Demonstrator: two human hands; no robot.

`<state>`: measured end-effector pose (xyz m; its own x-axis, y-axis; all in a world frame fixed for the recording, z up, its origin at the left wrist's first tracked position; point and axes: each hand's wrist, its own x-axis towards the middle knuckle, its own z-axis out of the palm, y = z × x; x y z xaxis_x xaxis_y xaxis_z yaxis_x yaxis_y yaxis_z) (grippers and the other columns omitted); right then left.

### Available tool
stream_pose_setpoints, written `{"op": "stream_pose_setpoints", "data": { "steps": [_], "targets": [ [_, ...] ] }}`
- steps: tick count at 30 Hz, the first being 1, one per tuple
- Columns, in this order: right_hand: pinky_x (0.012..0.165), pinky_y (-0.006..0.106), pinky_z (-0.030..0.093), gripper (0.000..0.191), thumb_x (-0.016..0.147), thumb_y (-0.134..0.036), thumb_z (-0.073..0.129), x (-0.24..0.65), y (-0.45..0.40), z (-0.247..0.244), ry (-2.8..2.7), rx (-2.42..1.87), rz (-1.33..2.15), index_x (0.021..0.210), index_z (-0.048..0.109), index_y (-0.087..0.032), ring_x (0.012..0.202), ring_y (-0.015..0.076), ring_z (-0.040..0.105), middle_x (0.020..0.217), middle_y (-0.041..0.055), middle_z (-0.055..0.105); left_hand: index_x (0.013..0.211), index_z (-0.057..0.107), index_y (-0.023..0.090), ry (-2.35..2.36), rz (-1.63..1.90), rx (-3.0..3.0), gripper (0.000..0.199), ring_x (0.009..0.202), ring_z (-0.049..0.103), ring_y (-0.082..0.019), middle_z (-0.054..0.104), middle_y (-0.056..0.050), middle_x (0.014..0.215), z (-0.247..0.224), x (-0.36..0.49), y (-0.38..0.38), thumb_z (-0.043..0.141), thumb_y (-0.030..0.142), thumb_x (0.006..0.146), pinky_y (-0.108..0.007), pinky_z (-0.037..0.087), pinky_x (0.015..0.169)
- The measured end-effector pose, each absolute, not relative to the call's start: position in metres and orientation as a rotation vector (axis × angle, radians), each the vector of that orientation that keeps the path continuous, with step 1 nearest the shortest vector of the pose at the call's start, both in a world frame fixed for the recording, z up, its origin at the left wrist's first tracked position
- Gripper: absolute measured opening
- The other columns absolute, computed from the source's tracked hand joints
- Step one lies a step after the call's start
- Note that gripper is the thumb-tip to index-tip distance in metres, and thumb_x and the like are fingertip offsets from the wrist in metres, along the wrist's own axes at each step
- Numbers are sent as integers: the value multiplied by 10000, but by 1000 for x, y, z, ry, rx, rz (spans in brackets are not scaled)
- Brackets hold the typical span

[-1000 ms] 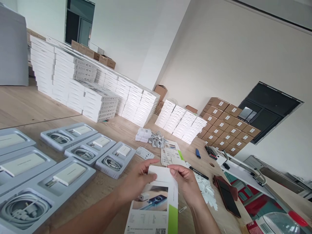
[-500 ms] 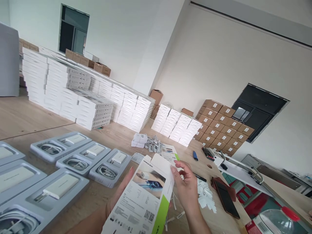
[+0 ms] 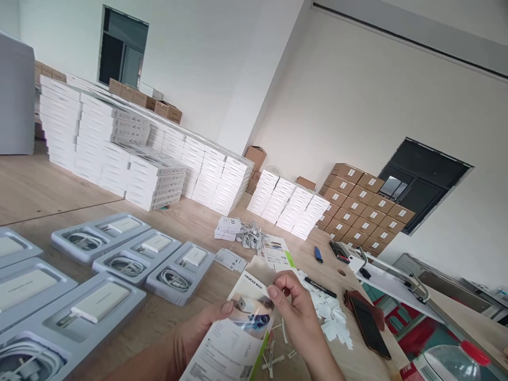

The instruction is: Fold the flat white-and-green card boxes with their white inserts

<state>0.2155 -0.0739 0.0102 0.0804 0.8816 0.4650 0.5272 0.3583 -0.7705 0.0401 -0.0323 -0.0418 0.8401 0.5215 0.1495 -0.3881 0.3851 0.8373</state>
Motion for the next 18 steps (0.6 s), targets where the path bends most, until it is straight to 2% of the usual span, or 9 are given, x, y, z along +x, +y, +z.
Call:
{"op": "stream_pose_setpoints", "data": {
  "steps": [2, 4, 6, 8, 10, 13, 15, 18],
  "targets": [
    [686, 273, 420, 327, 855, -469, 614, 221, -72, 10, -1543, -1239, 460, 698, 517, -199, 746, 157, 491, 821, 10, 530, 959, 744, 212, 94, 463, 910, 620, 1035, 648, -347, 746, -85, 937, -43, 36, -29, 598, 707, 617, -442, 445, 927],
    [720, 290, 447, 309, 807, -502, 663, 225, -71, 8, -1463, -1247, 469, 887, 596, -211, 816, 177, 528, 989, 43, 570, 947, 750, 189, 89, 436, 817, 546, 1029, 650, -316, 743, -93, 976, -42, 31, -22, 642, 633, 649, -397, 453, 925],
    [732, 308, 473, 517, 777, -553, 676, 228, -70, 5, -1411, -1292, 549, 1171, 561, -238, 897, 209, 568, 1129, 82, 573, 949, 753, 161, 125, 512, 748, 496, 943, 678, -288, 754, -102, 934, -41, 26, -16, 669, 572, 682, -372, 480, 877],
    [675, 305, 488, 674, 796, -609, 625, 227, -72, 4, -1461, -1307, 768, 1337, 472, -237, 878, 226, 605, 1107, 102, 612, 989, 748, 131, 124, 598, 733, 455, 865, 697, -279, 762, -122, 898, -37, 24, -13, 704, 483, 704, -371, 504, 825],
    [640, 301, 493, 655, 832, -613, 580, 223, -75, 5, -1584, -1257, 993, 1347, 493, -218, 799, 220, 626, 1013, 96, 663, 1065, 727, 123, 106, 669, 774, 421, 848, 704, -285, 761, -143, 935, -30, 24, -13, 714, 388, 738, -388, 515, 809],
    [770, 349, 514, 494, 872, -536, 580, 215, -77, 11, -1654, -1170, 1040, 1254, 599, -223, 845, 231, 635, 999, 77, 695, 1181, 677, 159, 158, 742, 867, 401, 890, 702, -294, 748, -141, 1027, -19, 26, -14, 679, 313, 811, -427, 516, 841],
    [857, 385, 503, 418, 888, -499, 578, 212, -77, 13, -1594, -1160, 988, 1200, 638, -228, 914, 246, 637, 1043, 72, 700, 1220, 654, 174, 268, 814, 976, 424, 921, 692, -296, 741, -130, 1067, -17, 28, -13, 674, 338, 829, -423, 518, 846],
    [859, 393, 507, 379, 897, -488, 570, 210, -74, 9, -1526, -1194, 901, 1137, 675, -215, 890, 249, 650, 995, 67, 719, 1218, 657, 185, 465, 940, 1181, 467, 956, 675, -297, 740, -105, 1086, -22, 28, -8, 669, 433, 823, -380, 524, 823]
  ]
}}
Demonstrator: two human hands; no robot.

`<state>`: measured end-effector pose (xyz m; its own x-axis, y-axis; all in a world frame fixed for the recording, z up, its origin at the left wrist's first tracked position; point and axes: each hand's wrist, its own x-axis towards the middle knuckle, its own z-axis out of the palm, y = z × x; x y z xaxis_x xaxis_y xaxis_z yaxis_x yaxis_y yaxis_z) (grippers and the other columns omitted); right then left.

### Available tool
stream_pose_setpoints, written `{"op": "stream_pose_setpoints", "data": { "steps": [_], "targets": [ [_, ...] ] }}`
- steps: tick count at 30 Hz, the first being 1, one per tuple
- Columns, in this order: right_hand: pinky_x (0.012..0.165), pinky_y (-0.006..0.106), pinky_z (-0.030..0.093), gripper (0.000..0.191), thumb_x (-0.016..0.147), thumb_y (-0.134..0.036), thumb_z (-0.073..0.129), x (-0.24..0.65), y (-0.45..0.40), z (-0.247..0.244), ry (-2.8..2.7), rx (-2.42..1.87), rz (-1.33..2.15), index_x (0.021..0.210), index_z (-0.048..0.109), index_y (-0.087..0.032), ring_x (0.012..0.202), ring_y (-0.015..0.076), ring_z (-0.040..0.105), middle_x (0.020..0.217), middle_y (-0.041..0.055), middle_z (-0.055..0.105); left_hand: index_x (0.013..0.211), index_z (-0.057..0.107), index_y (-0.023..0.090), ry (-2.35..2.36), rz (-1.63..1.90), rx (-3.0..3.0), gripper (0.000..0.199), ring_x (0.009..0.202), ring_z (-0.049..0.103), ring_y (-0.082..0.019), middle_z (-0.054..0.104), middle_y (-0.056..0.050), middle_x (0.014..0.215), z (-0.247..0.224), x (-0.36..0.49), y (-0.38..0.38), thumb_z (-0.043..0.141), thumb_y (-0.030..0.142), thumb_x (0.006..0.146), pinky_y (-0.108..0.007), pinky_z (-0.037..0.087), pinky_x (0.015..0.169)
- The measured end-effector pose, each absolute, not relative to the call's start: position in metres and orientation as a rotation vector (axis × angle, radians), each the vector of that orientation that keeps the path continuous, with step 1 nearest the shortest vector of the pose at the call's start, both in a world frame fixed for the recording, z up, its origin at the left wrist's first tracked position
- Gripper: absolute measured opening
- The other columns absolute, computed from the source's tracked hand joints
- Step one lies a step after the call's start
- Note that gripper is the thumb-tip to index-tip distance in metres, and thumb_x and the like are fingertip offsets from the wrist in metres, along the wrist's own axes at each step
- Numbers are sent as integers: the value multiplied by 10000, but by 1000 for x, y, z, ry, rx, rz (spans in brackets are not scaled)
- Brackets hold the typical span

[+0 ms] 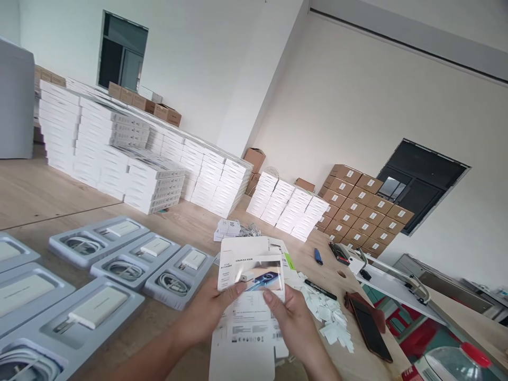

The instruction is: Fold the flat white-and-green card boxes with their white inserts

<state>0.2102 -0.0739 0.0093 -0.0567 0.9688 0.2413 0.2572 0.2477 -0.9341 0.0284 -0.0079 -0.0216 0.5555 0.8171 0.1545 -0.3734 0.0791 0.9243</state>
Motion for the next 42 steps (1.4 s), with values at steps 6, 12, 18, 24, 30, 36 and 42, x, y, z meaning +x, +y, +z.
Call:
{"op": "stream_pose_setpoints", "data": {
  "steps": [6, 12, 18, 24, 30, 36, 42],
  "targets": [
    [799, 350, 518, 380, 912, -502, 537, 209, -70, -4, -1477, -1174, 876, 1080, 699, -201, 838, 233, 657, 930, 61, 727, 1210, 635, 189, 575, 1087, 1276, 520, 934, 678, -292, 741, -89, 1053, -24, 28, -2, 712, 459, 772, -367, 544, 789],
    [794, 341, 517, 411, 911, -504, 541, 215, -68, -4, -1428, -1187, 886, 1168, 659, -206, 916, 241, 645, 1048, 84, 707, 1488, 188, 325, 638, 1266, 1187, 932, 960, 682, -269, 685, -71, 1170, -11, 29, -11, 746, 440, 749, -347, 566, 724],
    [847, 379, 525, 724, 863, -435, 647, 226, -62, -6, -1256, -1008, 961, 1477, 286, -305, 989, 240, 650, 1234, 93, 629, 1493, 157, 308, 486, 1158, 1335, 827, 1045, 639, -265, 630, -98, 1254, -17, 29, -16, 660, 396, 843, -347, 529, 821],
    [967, 411, 470, 672, 839, -406, 685, 222, -64, -2, -1284, -969, 974, 1427, 377, -298, 1175, 270, 564, 1358, 88, 550, 1430, 308, 304, 519, 1166, 1343, 592, 872, 635, -203, 660, -53, 1116, -26, 29, -11, 550, 441, 907, -281, 500, 705],
    [747, 275, 487, 281, 879, -493, 599, 216, -64, -6, -1293, -1051, 874, 1019, 630, -252, 851, 195, 608, 941, 18, 673, 1283, 502, 277, 486, 1181, 1316, 406, 780, 570, -153, 652, 1, 932, -26, 26, -10, 556, 424, 908, -233, 453, 685],
    [639, 278, 467, 401, 837, -569, 610, 228, -58, -11, -1083, -1076, 890, 1089, 645, -258, 671, 169, 577, 831, 8, 666, 1232, 560, 272, 404, 1024, 1213, 383, 833, 602, -180, 660, -7, 940, -18, 22, -12, 618, 388, 872, -254, 465, 721],
    [708, 313, 468, 301, 748, -431, 759, 236, -56, -8, -1243, -1143, 810, 950, 738, -208, 760, 191, 597, 853, 46, 678, 1182, 620, 241, 283, 877, 1245, 322, 810, 606, -170, 669, -19, 914, -15, 20, -14, 622, 351, 879, -260, 465, 721]
  ]
}}
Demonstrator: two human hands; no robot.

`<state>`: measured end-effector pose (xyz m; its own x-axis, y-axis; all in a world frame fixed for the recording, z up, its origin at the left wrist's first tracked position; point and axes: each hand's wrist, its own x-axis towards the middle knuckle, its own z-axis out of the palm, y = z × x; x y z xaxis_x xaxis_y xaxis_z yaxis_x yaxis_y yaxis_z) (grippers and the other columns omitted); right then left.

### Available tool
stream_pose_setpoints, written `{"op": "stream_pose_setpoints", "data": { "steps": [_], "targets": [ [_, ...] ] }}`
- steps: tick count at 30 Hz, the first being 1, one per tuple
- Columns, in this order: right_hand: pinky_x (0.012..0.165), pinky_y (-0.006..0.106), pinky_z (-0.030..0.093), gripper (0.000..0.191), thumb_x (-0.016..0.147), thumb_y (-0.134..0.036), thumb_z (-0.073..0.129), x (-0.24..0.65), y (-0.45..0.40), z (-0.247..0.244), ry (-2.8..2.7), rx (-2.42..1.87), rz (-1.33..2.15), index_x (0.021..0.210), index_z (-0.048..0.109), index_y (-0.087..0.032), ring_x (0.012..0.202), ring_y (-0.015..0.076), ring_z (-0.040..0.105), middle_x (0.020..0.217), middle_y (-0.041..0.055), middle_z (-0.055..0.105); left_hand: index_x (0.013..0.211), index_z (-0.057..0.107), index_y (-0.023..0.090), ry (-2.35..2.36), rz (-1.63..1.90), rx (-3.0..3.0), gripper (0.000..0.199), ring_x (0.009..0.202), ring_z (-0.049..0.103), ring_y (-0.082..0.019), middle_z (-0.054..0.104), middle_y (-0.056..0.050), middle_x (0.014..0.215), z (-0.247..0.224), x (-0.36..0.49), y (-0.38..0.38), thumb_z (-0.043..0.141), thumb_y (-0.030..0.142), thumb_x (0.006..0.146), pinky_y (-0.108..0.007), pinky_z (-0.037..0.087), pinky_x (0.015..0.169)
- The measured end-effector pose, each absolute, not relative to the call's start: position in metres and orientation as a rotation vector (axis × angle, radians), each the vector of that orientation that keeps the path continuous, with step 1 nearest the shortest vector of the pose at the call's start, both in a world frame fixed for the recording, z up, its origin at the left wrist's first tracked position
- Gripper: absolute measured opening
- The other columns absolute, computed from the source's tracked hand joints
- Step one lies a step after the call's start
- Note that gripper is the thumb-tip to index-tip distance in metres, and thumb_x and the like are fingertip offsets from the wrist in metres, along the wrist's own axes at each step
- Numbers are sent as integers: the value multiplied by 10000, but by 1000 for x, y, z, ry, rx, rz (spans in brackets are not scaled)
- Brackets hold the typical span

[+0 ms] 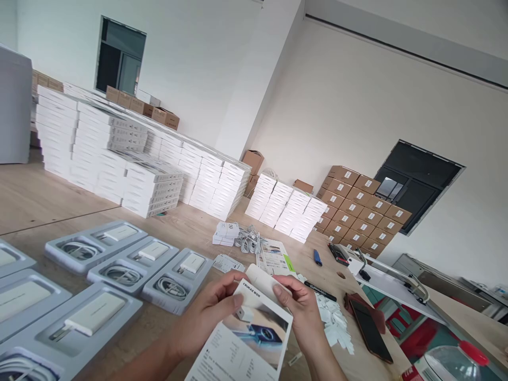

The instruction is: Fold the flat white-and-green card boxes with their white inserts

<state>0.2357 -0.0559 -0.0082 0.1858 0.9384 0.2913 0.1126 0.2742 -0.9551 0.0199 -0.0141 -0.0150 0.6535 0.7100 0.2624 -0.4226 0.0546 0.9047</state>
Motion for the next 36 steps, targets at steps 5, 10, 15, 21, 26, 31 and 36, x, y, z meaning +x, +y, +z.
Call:
{"op": "stream_pose_setpoints", "data": {
  "steps": [5, 10, 15, 21, 26, 31, 36],
  "targets": [
    [638, 279, 425, 113, 778, -341, 733, 240, -55, -9, -1437, -1118, 479, 821, 761, -240, 718, 157, 550, 789, 19, 574, 1178, 622, 245, 274, 892, 1171, 298, 806, 608, -161, 674, -18, 934, -21, 22, -14, 614, 307, 887, -254, 452, 716],
    [600, 263, 400, 63, 793, -286, 711, 243, -55, -10, -1530, -1106, 408, 786, 753, -240, 698, 141, 531, 823, 22, 546, 1172, 623, 262, 295, 880, 1134, 300, 800, 615, -162, 679, -12, 935, -29, 24, -11, 629, 306, 875, -251, 456, 704],
    [584, 261, 390, 155, 793, -358, 718, 246, -52, -12, -1471, -1183, 559, 858, 741, -219, 623, 132, 499, 699, 2, 559, 1149, 641, 266, 271, 827, 1139, 289, 804, 624, -168, 686, -17, 960, -22, 21, -12, 642, 306, 862, -259, 465, 715],
    [668, 297, 461, 176, 810, -366, 703, 242, -53, -11, -1517, -1185, 532, 900, 772, -231, 718, 178, 594, 775, 44, 653, 1093, 667, 213, 246, 778, 1113, 275, 780, 620, -183, 677, -32, 877, -11, 19, -14, 658, 311, 836, -268, 458, 711],
    [587, 265, 440, 153, 859, -283, 644, 239, -58, -9, -1689, -1151, 253, 940, 773, -269, 663, 151, 569, 737, 21, 565, 1003, 678, 178, 283, 831, 977, 262, 688, 597, -161, 663, -24, 818, -13, 23, -14, 696, 313, 779, -261, 456, 673],
    [558, 259, 417, 142, 845, -308, 657, 243, -56, -7, -1687, -1195, 326, 898, 773, -243, 622, 143, 535, 711, 15, 556, 1046, 672, 189, 267, 790, 1061, 265, 755, 609, -186, 668, -35, 850, -12, 22, -15, 666, 311, 811, -270, 449, 703],
    [570, 264, 406, 165, 776, -353, 730, 244, -56, -4, -1568, -1272, 523, 727, 733, -196, 616, 150, 519, 671, 18, 592, 984, 676, 187, 228, 745, 1174, 187, 783, 590, -177, 650, -24, 874, -12, 21, -17, 650, 289, 829, -261, 429, 710]
  ]
}}
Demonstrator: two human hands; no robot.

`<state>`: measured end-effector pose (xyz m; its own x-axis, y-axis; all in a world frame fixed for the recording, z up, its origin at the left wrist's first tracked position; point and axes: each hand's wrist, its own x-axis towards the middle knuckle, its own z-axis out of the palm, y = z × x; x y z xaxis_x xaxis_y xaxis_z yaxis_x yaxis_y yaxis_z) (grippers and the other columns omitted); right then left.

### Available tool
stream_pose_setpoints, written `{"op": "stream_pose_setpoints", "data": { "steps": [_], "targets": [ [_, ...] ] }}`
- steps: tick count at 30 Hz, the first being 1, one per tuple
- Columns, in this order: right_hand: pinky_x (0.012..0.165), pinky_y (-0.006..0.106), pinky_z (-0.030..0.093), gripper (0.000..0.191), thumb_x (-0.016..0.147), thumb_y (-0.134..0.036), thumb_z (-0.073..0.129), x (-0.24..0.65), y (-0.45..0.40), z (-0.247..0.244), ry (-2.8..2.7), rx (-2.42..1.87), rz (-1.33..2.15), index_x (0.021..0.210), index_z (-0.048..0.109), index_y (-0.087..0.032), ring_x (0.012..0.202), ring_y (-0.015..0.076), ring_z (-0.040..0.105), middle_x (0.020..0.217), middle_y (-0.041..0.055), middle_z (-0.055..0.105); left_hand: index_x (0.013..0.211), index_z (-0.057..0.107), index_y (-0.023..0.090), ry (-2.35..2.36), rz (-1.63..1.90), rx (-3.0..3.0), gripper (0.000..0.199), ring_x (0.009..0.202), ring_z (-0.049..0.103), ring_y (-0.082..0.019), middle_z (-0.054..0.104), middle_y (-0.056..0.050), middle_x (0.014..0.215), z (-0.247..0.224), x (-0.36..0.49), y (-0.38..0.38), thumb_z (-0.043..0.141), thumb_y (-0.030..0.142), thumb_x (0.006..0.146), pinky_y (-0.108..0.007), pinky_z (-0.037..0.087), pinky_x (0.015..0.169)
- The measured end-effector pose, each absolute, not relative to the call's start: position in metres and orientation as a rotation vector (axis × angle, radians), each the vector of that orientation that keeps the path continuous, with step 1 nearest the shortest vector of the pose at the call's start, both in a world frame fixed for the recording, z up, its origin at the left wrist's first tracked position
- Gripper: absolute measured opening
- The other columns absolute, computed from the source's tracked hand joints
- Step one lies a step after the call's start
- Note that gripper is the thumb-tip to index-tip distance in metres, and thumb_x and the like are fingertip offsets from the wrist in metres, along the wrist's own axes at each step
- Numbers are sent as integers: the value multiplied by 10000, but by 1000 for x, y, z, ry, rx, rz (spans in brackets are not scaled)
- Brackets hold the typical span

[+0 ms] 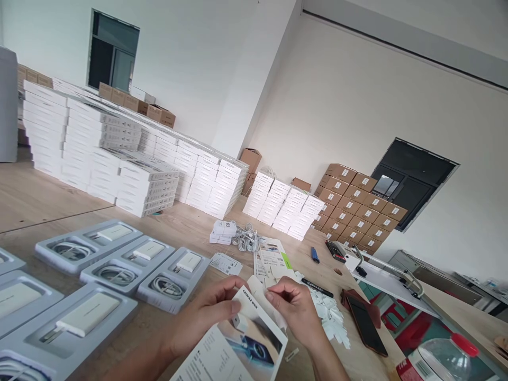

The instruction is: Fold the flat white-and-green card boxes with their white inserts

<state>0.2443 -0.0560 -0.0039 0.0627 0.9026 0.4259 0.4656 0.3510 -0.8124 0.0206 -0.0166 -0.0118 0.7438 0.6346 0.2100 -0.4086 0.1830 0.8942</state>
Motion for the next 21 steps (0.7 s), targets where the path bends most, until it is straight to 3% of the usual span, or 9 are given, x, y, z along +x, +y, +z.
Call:
{"op": "stream_pose_setpoints", "data": {
  "steps": [8, 11, 15, 18, 21],
  "targets": [
    [557, 267, 299, 216, 874, -195, 577, 238, -64, -1, -1946, -1237, 87, 703, 707, -214, 611, 134, 456, 654, -8, 454, 953, 673, 172, 237, 736, 1148, 181, 723, 572, -160, 639, -23, 826, -12, 20, -12, 646, 294, 823, -259, 424, 686],
    [575, 261, 335, 181, 847, -288, 647, 240, -62, -2, -1744, -1187, 364, 698, 702, -200, 625, 138, 470, 664, -6, 489, 993, 678, 176, 214, 720, 1179, 191, 762, 583, -167, 654, -31, 863, -12, 19, -12, 641, 279, 836, -265, 426, 710],
    [565, 251, 341, 361, 765, -458, 724, 238, -55, -8, -1285, -1107, 899, 585, 602, -169, 588, 124, 430, 627, -16, 488, 1101, 665, 209, 217, 738, 1246, 256, 821, 593, -173, 671, -36, 935, -13, 19, -14, 631, 297, 863, -265, 432, 733],
    [569, 250, 378, 361, 628, -470, 825, 232, -51, -14, -998, -1052, 1192, 711, 626, -180, 580, 134, 478, 653, -12, 566, 1139, 650, 233, 242, 755, 1317, 282, 820, 583, -159, 675, -23, 933, -16, 18, -14, 635, 318, 870, -248, 434, 728],
    [620, 261, 415, 425, 605, -471, 841, 230, -51, -18, -967, -1048, 1287, 870, 674, -182, 653, 156, 546, 775, 23, 652, 1153, 637, 245, 272, 780, 1348, 298, 833, 577, -158, 673, -20, 947, -19, 17, -13, 642, 328, 867, -241, 436, 727]
  ]
}}
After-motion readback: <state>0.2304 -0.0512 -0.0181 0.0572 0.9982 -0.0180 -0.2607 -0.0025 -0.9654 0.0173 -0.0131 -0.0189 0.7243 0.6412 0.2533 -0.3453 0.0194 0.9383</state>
